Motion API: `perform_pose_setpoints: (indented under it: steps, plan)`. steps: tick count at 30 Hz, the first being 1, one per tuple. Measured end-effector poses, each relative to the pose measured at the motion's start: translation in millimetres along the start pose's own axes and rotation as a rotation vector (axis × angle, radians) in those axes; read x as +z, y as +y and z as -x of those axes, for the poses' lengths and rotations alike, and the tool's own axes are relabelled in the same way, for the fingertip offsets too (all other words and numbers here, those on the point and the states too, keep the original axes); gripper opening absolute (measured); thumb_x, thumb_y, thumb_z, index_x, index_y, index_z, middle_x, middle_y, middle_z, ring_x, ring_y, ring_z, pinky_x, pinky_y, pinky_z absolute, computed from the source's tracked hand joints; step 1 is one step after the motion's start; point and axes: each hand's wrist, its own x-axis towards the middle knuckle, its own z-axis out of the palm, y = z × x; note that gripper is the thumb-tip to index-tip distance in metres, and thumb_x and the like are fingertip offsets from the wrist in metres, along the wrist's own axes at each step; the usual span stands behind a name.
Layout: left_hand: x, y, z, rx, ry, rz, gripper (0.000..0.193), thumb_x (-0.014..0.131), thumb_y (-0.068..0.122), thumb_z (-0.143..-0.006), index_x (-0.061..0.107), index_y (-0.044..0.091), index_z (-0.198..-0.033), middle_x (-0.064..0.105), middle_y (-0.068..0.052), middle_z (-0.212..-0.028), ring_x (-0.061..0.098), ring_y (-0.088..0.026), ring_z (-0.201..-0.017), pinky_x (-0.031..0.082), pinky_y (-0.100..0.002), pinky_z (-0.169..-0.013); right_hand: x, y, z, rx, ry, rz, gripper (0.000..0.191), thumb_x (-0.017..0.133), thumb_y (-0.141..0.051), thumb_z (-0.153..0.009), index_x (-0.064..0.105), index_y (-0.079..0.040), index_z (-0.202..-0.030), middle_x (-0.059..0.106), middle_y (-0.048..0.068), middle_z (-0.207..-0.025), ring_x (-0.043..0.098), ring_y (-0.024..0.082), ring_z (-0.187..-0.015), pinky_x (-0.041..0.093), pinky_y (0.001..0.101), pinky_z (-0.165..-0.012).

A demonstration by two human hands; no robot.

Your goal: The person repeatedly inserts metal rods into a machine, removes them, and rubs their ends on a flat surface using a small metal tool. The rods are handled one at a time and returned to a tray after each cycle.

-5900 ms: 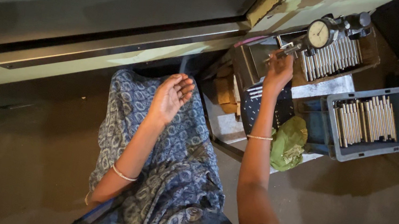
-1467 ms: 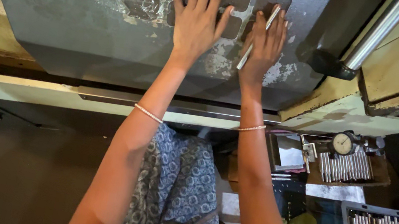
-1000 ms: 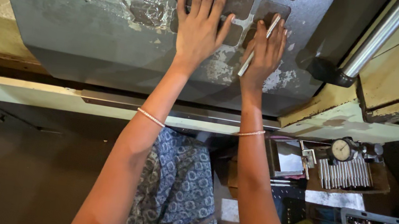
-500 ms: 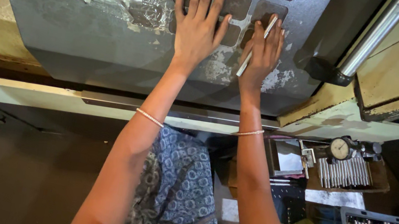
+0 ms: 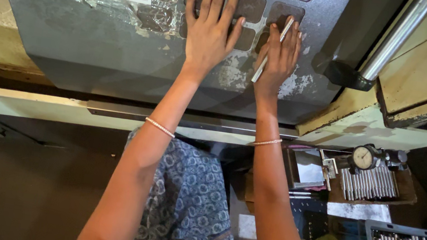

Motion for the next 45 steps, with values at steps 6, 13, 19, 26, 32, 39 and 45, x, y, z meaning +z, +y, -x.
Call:
perform_pose_setpoints:
  steps: [6, 13, 19, 26, 32, 39, 45]
  plan:
    - [-3, 1, -1, -0.022, -0.046, 0.018, 0.060, 0.058, 0.038, -0.116, 0.036, 0.012, -0.166, 0.022, -0.014, -0.172, 0.018, -0.028, -0.161, 0.011, -0.058, -0.131, -1, 1, 1, -0.024, 0.008, -0.007, 0.035, 0.060, -0.001, -0.104, 0.063, -0.005, -0.139, 0.048, 0.019, -0.156, 0.041, 0.038, -0.151, 0.034, 0.0540, -0.127]
    - [-7, 1, -2, -0.020, -0.051, 0.029, 0.059, 0.058, 0.037, -0.116, 0.037, 0.011, -0.165, 0.024, -0.015, -0.171, 0.019, -0.028, -0.161, 0.012, -0.058, -0.131, 2, 3, 1, -0.035, 0.017, 0.005, 0.035, 0.060, -0.001, -0.104, 0.062, -0.005, -0.138, 0.049, 0.019, -0.156, 0.042, 0.038, -0.150, 0.033, 0.0547, -0.127]
    - [-6, 1, -2, -0.020, -0.042, 0.032, 0.058, 0.058, 0.037, -0.117, 0.038, 0.011, -0.165, 0.023, -0.015, -0.172, 0.018, -0.028, -0.161, 0.011, -0.057, -0.131, 5, 5, 1, -0.040, 0.036, 0.001, 0.035, 0.061, -0.001, -0.104, 0.062, -0.006, -0.139, 0.049, 0.018, -0.156, 0.043, 0.037, -0.150, 0.034, 0.0543, -0.128]
    - [-4, -1, -1, -0.022, -0.048, 0.020, 0.058, 0.056, 0.038, -0.118, 0.038, 0.012, -0.165, 0.025, -0.015, -0.171, 0.019, -0.028, -0.160, 0.011, -0.057, -0.131, 7, 6, 4, -0.046, 0.033, -0.011, 0.036, 0.059, -0.003, -0.106, 0.060, -0.008, -0.141, 0.048, 0.019, -0.157, 0.042, 0.037, -0.150, 0.034, 0.0548, -0.127]
    - [-2, -2, 1, -0.025, -0.054, 0.017, 0.056, 0.056, 0.038, -0.118, 0.039, 0.012, -0.165, 0.027, -0.015, -0.170, 0.020, -0.028, -0.160, 0.012, -0.057, -0.131, 10, 8, 5, -0.059, 0.048, 0.006, 0.035, 0.059, -0.004, -0.105, 0.061, -0.008, -0.140, 0.048, 0.018, -0.156, 0.042, 0.037, -0.150, 0.034, 0.0554, -0.127]
    - [-2, -3, 2, -0.027, -0.050, 0.022, 0.057, 0.057, 0.038, -0.117, 0.038, 0.013, -0.165, 0.027, -0.015, -0.170, 0.020, -0.028, -0.160, 0.011, -0.058, -0.131, 7, 6, 7, -0.036, 0.031, -0.007, 0.034, 0.060, -0.003, -0.104, 0.063, -0.008, -0.138, 0.050, 0.017, -0.155, 0.044, 0.037, -0.150, 0.034, 0.0549, -0.128]
    - [-3, -3, 1, -0.020, -0.074, 0.019, 0.058, 0.056, 0.038, -0.118, 0.037, 0.012, -0.166, 0.026, -0.015, -0.170, 0.019, -0.029, -0.160, 0.010, -0.058, -0.130, 7, 4, 4, -0.036, 0.039, -0.009, 0.034, 0.060, -0.003, -0.103, 0.063, -0.006, -0.137, 0.050, 0.018, -0.154, 0.044, 0.036, -0.149, 0.035, 0.0550, -0.127]
